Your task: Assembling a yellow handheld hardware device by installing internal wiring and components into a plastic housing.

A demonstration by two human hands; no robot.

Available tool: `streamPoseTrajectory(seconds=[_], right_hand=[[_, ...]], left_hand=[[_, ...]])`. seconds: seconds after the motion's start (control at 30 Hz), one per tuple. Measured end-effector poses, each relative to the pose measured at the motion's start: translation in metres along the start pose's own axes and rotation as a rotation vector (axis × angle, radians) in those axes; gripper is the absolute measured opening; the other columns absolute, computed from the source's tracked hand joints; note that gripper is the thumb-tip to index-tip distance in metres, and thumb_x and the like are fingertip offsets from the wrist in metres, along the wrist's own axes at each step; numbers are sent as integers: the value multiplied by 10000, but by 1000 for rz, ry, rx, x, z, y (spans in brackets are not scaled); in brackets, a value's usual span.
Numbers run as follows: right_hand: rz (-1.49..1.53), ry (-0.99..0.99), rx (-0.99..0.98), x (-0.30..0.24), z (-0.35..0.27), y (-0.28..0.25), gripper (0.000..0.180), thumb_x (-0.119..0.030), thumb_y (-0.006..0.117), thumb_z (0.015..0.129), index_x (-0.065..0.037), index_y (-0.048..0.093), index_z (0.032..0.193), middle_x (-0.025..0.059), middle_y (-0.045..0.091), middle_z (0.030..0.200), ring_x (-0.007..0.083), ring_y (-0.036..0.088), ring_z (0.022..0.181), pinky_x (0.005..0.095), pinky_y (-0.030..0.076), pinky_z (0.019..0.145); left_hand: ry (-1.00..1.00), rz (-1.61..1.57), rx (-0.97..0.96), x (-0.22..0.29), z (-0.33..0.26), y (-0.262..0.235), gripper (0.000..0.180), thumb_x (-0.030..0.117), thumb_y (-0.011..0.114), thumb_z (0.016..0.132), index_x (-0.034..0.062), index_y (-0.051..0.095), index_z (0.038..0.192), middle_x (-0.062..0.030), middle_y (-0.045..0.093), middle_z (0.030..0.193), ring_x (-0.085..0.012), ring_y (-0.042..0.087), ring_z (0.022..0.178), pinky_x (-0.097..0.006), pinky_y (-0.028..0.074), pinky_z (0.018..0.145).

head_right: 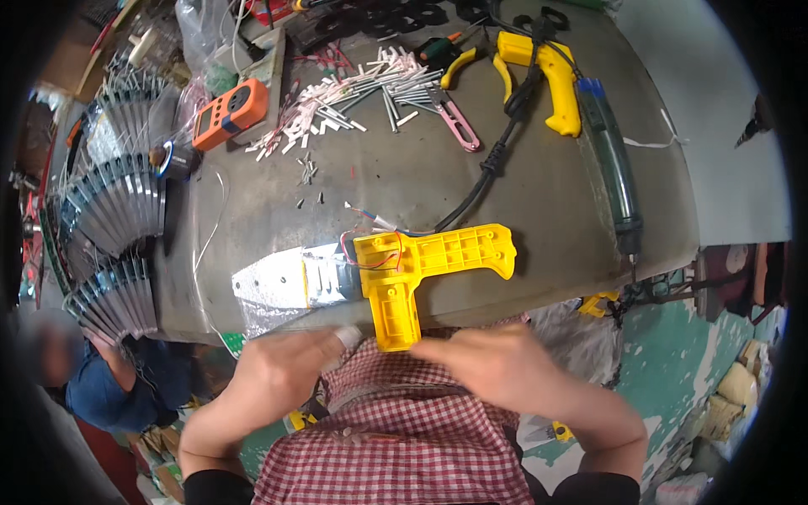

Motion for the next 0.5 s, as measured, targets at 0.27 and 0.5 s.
streamPoseTrajectory(seconds=[0.27, 0.5], right_hand=[[634, 761, 341, 21, -33, -24, 257, 30, 554, 846, -37, 689, 1054, 28, 566, 598, 58, 487, 495, 222, 402, 487], [372, 577, 383, 20, -22, -28, 270, 22, 580, 824, -65, 686, 1057, 88, 647, 725, 163, 589, 569, 263, 463, 552]], left_hand=[[-255, -78, 441, -30, 22, 27, 638, 4, 702, 704, 22, 422, 1277, -151, 597, 1148, -328, 518, 1076, -413, 415, 923], [-328, -444, 460, -41, 20, 43, 629, -9, 589, 737, -21, 379, 1330, -149, 537, 1303, -331, 454, 1227, -423, 292, 1059]])
Point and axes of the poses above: each hand's wrist, its own z-axis towards the middle knuckle, its own y-axis out of the palm, x = y × z, the point moved 3 cm from there along z, towards the middle knuckle
